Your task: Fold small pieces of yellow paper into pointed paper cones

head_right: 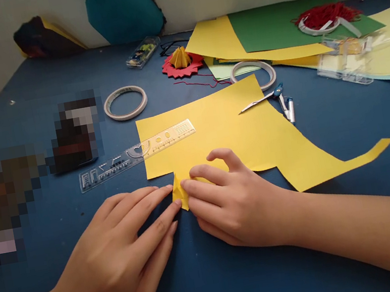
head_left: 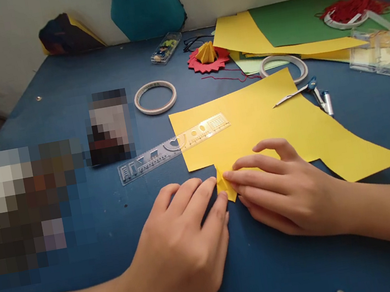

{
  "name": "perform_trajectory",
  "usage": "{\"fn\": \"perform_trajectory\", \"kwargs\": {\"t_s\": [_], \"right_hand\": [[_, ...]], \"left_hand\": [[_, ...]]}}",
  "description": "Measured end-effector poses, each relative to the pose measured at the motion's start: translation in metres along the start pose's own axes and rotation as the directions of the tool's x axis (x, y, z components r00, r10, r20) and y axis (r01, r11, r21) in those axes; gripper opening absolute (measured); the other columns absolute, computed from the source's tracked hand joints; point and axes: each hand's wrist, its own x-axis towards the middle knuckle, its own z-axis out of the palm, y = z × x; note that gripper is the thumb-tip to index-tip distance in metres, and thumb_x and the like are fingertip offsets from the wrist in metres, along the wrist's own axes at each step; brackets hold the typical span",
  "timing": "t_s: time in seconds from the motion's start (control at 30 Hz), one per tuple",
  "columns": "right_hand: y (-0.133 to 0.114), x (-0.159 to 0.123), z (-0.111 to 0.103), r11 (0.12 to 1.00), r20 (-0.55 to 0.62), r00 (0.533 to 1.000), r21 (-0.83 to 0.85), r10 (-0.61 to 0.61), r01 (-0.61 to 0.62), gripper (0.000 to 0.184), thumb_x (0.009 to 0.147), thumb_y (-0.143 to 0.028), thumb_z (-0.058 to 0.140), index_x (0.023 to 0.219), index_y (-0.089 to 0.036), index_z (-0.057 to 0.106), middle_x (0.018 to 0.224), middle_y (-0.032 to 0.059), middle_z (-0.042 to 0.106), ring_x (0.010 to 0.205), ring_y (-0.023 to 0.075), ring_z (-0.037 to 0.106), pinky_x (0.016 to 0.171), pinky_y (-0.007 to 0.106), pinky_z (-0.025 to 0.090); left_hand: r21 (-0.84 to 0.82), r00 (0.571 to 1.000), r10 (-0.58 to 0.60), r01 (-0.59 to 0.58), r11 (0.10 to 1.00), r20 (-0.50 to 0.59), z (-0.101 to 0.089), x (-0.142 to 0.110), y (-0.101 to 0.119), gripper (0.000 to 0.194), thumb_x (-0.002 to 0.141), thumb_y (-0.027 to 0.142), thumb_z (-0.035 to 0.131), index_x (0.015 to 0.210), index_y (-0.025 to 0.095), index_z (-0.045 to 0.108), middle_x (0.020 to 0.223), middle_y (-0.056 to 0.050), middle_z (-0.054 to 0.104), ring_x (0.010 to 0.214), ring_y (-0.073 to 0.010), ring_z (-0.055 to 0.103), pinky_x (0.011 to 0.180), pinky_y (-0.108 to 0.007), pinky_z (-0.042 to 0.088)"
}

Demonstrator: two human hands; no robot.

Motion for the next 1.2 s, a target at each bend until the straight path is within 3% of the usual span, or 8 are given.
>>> {"fn": "perform_trajectory", "kwargs": {"t_s": [0.3,0.6,1.2], "right_hand": [[0.001,0.0,0.001,1.0,-0.019,1.0,0.019,-0.007,0.007,0.008,0.085,-0.015,0.053,0.089,-0.015,0.06,0.098,0.0042,0.069,0.097,0.0197,0.059,0.091,0.044,0.037],[0.0,-0.001,0.001,1.0,-0.016,1.0,0.02,-0.002,0.002,0.009,0.086,-0.015,0.053,0.092,-0.015,0.06,0.099,0.0041,0.069,0.098,0.02,0.059,0.091,0.045,0.038],[0.001,-0.001,0.002,0.999,-0.031,0.999,0.037,-0.012,0.013,0.01,0.085,-0.014,0.055,0.093,-0.011,0.06,0.1,0.0054,0.068,0.096,0.0212,0.06,0.087,0.046,0.04]], "left_hand": [[-0.035,0.995,0.095,-0.096,0.995,-0.026,0.002,0.004,-0.014,0.025,0.083,0.011,0.055,0.104,0.002,0.065,0.093,-0.015,0.068,0.086,-0.0263,0.062,0.068,-0.04,0.055],[-0.039,0.985,0.163,-0.161,0.986,0.058,0.003,0.009,-0.022,0.025,0.084,0.008,0.051,0.104,0.003,0.064,0.096,-0.015,0.065,0.088,-0.0257,0.06,0.071,-0.042,0.055],[-0.066,0.988,0.131,-0.126,0.99,0.077,0.003,0.006,-0.022,0.027,0.086,0.011,0.047,0.108,0.008,0.063,0.1,-0.013,0.062,0.086,-0.0236,0.055,0.072,-0.041,0.053]]}}
